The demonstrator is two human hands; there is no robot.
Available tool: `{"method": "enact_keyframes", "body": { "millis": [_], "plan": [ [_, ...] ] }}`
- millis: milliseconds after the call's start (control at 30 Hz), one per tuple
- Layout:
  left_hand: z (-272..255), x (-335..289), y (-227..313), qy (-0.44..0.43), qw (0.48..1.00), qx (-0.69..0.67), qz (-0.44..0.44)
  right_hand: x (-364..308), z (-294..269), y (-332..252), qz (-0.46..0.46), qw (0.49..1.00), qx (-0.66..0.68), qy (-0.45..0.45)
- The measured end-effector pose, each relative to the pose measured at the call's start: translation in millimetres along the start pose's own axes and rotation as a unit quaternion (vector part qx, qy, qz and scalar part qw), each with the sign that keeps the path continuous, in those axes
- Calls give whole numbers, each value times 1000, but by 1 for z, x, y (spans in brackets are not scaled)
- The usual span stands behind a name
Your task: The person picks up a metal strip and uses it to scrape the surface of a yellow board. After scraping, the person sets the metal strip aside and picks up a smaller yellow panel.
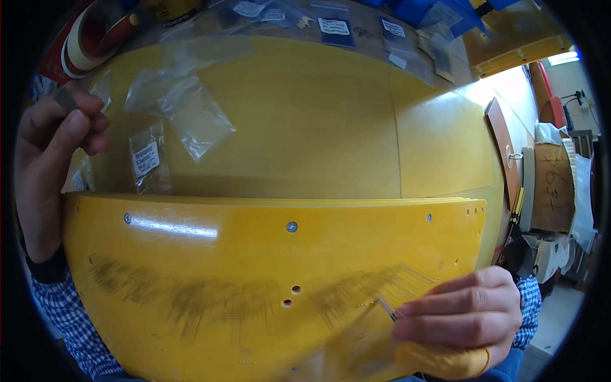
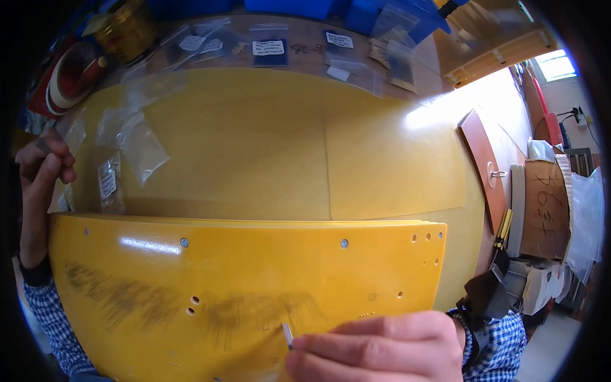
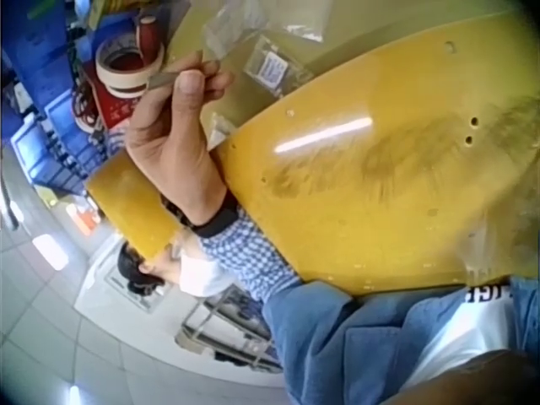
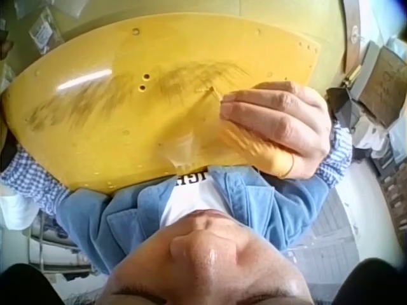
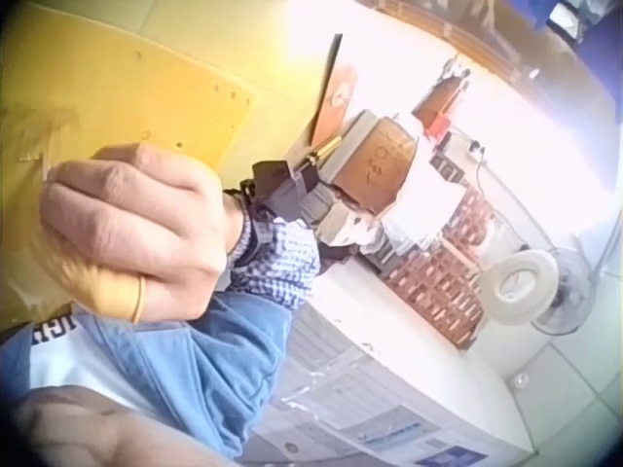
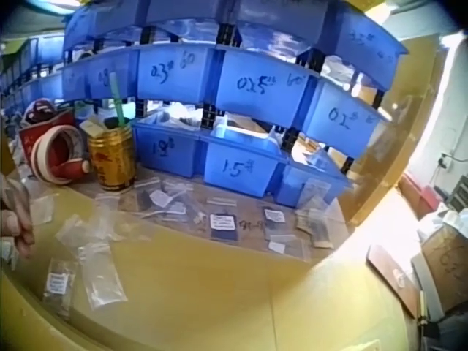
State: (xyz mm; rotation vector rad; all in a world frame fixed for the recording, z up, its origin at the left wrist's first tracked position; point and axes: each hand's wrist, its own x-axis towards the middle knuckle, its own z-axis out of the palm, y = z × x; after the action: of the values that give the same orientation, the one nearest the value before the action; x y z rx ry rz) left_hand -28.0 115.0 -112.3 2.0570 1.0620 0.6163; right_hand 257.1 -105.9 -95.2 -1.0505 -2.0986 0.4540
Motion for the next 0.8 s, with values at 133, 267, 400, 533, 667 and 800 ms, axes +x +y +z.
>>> {"method": "enact_keyframes", "body": {
  "millis": [133, 267, 400, 533, 667, 800],
  "plan": [
    [-3, 0, -3, -2, 1000, 18, -2, 2, -8, 1, -83, 986, -137, -42],
    [-4, 0, -2, 13, 999, 40, 9, 1, -10, 9, -196, 960, -185, -76],
    [-1, -1, -1, 1, 1000, 11, 6, 4, -14, 7, -159, 970, -168, -79],
    [-1, 2, 0, -13, 1000, 6, 8, 7, -14, 7, -185, 957, -206, -87],
    [0, 1, 1, -8, 1000, 15, 16, 2, -5, 4, -131, 977, -165, -43],
    [0, -1, 0, 6, 999, 29, 10, 0, 3, -2, -13, 999, -43, 18]
  ]
}}
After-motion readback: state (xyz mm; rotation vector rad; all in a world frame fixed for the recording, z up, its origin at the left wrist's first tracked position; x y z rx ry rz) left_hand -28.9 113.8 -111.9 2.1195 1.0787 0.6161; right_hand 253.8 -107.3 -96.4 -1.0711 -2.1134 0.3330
